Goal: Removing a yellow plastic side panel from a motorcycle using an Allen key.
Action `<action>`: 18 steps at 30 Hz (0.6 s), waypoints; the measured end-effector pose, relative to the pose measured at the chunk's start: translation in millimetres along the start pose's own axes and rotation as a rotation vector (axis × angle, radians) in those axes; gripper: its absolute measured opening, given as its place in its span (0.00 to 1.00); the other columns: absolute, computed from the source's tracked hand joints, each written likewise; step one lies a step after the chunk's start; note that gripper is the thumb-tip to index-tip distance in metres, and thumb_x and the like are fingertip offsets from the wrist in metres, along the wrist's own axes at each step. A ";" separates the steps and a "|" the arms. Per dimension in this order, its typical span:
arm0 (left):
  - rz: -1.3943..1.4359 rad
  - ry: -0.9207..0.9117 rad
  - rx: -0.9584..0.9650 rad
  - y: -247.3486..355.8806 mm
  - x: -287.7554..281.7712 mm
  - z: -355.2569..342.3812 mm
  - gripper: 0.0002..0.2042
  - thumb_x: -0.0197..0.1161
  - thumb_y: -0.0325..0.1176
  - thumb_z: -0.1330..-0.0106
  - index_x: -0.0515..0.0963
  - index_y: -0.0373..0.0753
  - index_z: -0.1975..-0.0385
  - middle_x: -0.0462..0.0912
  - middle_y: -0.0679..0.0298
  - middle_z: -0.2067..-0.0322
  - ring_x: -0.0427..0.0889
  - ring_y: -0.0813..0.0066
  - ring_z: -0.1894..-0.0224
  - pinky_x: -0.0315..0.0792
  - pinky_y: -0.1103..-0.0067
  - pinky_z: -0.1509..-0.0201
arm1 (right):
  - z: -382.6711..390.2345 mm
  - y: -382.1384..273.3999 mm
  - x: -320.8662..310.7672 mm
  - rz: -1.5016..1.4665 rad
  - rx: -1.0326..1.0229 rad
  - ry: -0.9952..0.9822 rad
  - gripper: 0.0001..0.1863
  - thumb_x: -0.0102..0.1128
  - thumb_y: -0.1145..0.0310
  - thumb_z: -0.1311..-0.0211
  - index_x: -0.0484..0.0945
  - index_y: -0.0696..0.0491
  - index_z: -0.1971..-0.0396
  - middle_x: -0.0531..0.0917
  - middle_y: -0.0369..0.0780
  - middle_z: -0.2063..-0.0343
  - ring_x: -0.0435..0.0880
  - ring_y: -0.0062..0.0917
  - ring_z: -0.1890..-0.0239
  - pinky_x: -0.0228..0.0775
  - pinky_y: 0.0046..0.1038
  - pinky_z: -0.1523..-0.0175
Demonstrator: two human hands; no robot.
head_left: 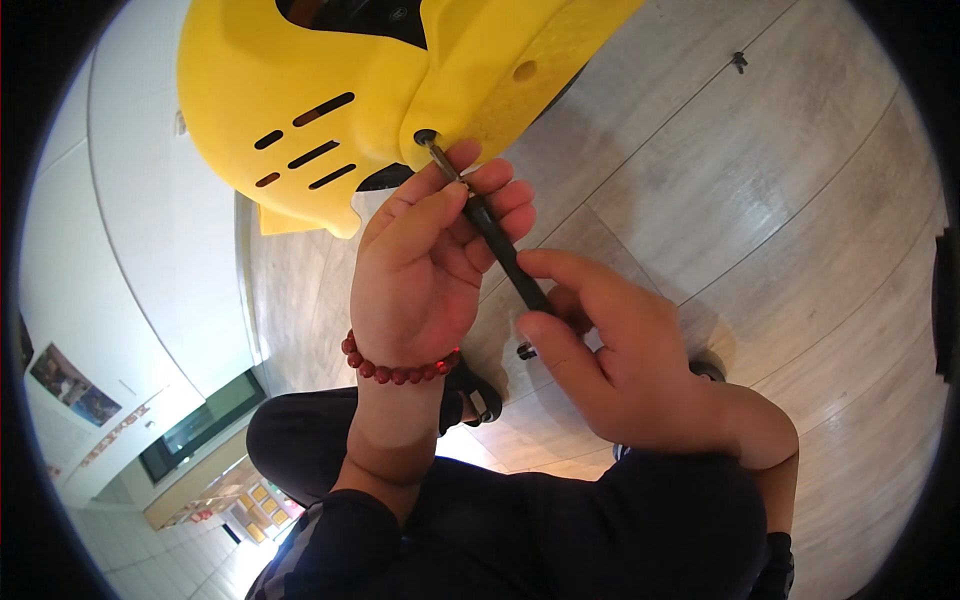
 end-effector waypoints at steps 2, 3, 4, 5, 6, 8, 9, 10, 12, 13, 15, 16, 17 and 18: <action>-0.005 0.020 -0.002 0.1 -0.7 1.8 0.13 0.49 0.29 0.33 0.68 0.31 0.52 0.78 0.53 0.59 0.80 0.63 0.57 0.76 0.70 0.52 | 0.9 -10.1 -0.9 0.278 -0.280 0.078 0.19 0.59 0.68 0.45 0.69 0.61 0.55 0.76 0.42 0.80 0.77 0.30 0.79 0.68 0.27 0.75; 0.037 -0.027 -0.026 -3.7 1.7 1.8 0.13 0.47 0.31 0.32 0.68 0.31 0.52 0.78 0.53 0.59 0.79 0.63 0.56 0.75 0.71 0.50 | 8.0 -23.3 1.7 0.569 -0.556 0.165 0.18 0.59 0.69 0.46 0.70 0.60 0.56 0.75 0.41 0.80 0.76 0.29 0.79 0.68 0.26 0.75; 0.080 -0.076 -0.051 -7.3 3.5 1.5 0.14 0.46 0.33 0.31 0.67 0.30 0.52 0.78 0.53 0.59 0.79 0.63 0.55 0.74 0.72 0.48 | 7.4 -20.1 2.4 0.571 -0.553 0.165 0.18 0.59 0.69 0.46 0.70 0.60 0.56 0.75 0.41 0.80 0.76 0.29 0.79 0.68 0.26 0.75; 0.082 -0.077 -0.054 -10.3 -0.9 -0.6 0.14 0.46 0.33 0.31 0.67 0.30 0.52 0.78 0.53 0.59 0.79 0.63 0.55 0.74 0.72 0.48 | 10.9 -23.2 4.9 0.670 -0.647 0.204 0.18 0.60 0.67 0.46 0.71 0.60 0.57 0.74 0.40 0.80 0.75 0.30 0.80 0.68 0.27 0.74; 0.120 -0.125 -0.072 -12.1 -3.6 -1.7 0.13 0.46 0.34 0.30 0.68 0.31 0.53 0.78 0.54 0.61 0.79 0.64 0.56 0.75 0.72 0.49 | 14.2 -27.7 8.8 0.761 -0.746 0.241 0.18 0.60 0.66 0.47 0.72 0.59 0.59 0.73 0.40 0.80 0.74 0.31 0.80 0.68 0.28 0.73; 0.155 -0.171 -0.088 -9.1 -6.6 -2.0 0.13 0.46 0.34 0.30 0.69 0.32 0.55 0.79 0.56 0.62 0.79 0.64 0.58 0.75 0.72 0.49 | 5.6 -31.9 3.9 0.634 -0.658 0.144 0.17 0.61 0.67 0.46 0.73 0.60 0.58 0.74 0.40 0.78 0.74 0.30 0.78 0.68 0.28 0.71; 0.162 -0.141 -0.123 -9.1 -9.0 -2.9 0.11 0.48 0.34 0.31 0.70 0.32 0.58 0.78 0.57 0.63 0.80 0.65 0.60 0.75 0.72 0.52 | 0.6 -29.2 3.1 0.517 -0.562 0.049 0.17 0.61 0.68 0.46 0.73 0.60 0.58 0.75 0.40 0.75 0.74 0.30 0.75 0.68 0.28 0.69; 0.169 -0.111 -0.158 -10.0 -10.4 -3.2 0.10 0.50 0.34 0.32 0.71 0.33 0.60 0.78 0.59 0.65 0.80 0.66 0.62 0.76 0.71 0.54 | 0.8 -28.9 3.9 0.518 -0.559 0.049 0.17 0.61 0.68 0.46 0.73 0.60 0.58 0.75 0.40 0.75 0.74 0.30 0.75 0.68 0.28 0.69; 0.182 -0.076 -0.121 -8.7 -5.6 -0.7 0.10 0.49 0.33 0.32 0.71 0.33 0.59 0.78 0.58 0.64 0.80 0.64 0.60 0.76 0.70 0.54 | -5.3 -9.5 -11.7 0.238 -0.236 0.191 0.17 0.57 0.62 0.42 0.73 0.62 0.63 0.74 0.42 0.80 0.75 0.35 0.77 0.69 0.28 0.67; 0.193 -0.041 -0.082 -6.4 -4.9 0.6 0.11 0.48 0.33 0.31 0.70 0.32 0.58 0.78 0.58 0.64 0.79 0.63 0.59 0.75 0.69 0.53 | -3.2 -9.0 -13.6 0.240 -0.234 0.193 0.17 0.57 0.62 0.42 0.73 0.62 0.63 0.74 0.42 0.80 0.75 0.35 0.77 0.69 0.28 0.67; 0.185 -0.047 -0.080 -4.0 -2.3 1.3 0.12 0.47 0.33 0.31 0.69 0.32 0.55 0.78 0.57 0.63 0.79 0.62 0.57 0.75 0.70 0.50 | -3.2 10.0 -3.3 0.061 0.025 -0.059 0.16 0.55 0.62 0.40 0.73 0.63 0.65 0.74 0.43 0.81 0.76 0.35 0.78 0.69 0.28 0.70; 0.176 -0.052 -0.076 -2.6 -0.9 1.3 0.13 0.45 0.34 0.30 0.68 0.32 0.52 0.79 0.56 0.62 0.78 0.61 0.54 0.74 0.71 0.48 | -4.5 5.1 -5.1 0.060 0.029 -0.055 0.16 0.55 0.62 0.40 0.73 0.63 0.65 0.74 0.43 0.81 0.76 0.35 0.78 0.69 0.28 0.70; 0.175 -0.052 -0.082 -2.0 1.4 1.8 0.13 0.45 0.34 0.30 0.68 0.32 0.52 0.79 0.56 0.62 0.78 0.61 0.54 0.74 0.71 0.48 | -3.3 10.7 3.4 -0.190 0.271 -0.196 0.15 0.55 0.63 0.40 0.73 0.62 0.67 0.73 0.43 0.82 0.75 0.34 0.79 0.68 0.28 0.72; 0.138 -0.021 -0.068 -2.5 2.4 2.3 0.14 0.45 0.34 0.30 0.67 0.32 0.51 0.78 0.56 0.61 0.77 0.60 0.52 0.73 0.71 0.47 | 4.3 16.4 14.2 -0.439 0.507 -0.336 0.14 0.54 0.63 0.40 0.74 0.61 0.69 0.72 0.43 0.83 0.75 0.32 0.80 0.68 0.27 0.75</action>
Point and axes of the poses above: each hand's wrist, its own z-axis away from the middle knuckle, its own x-axis out of the palm, y = z × x, the point moved 7 cm from there along -z, towards the middle knuckle
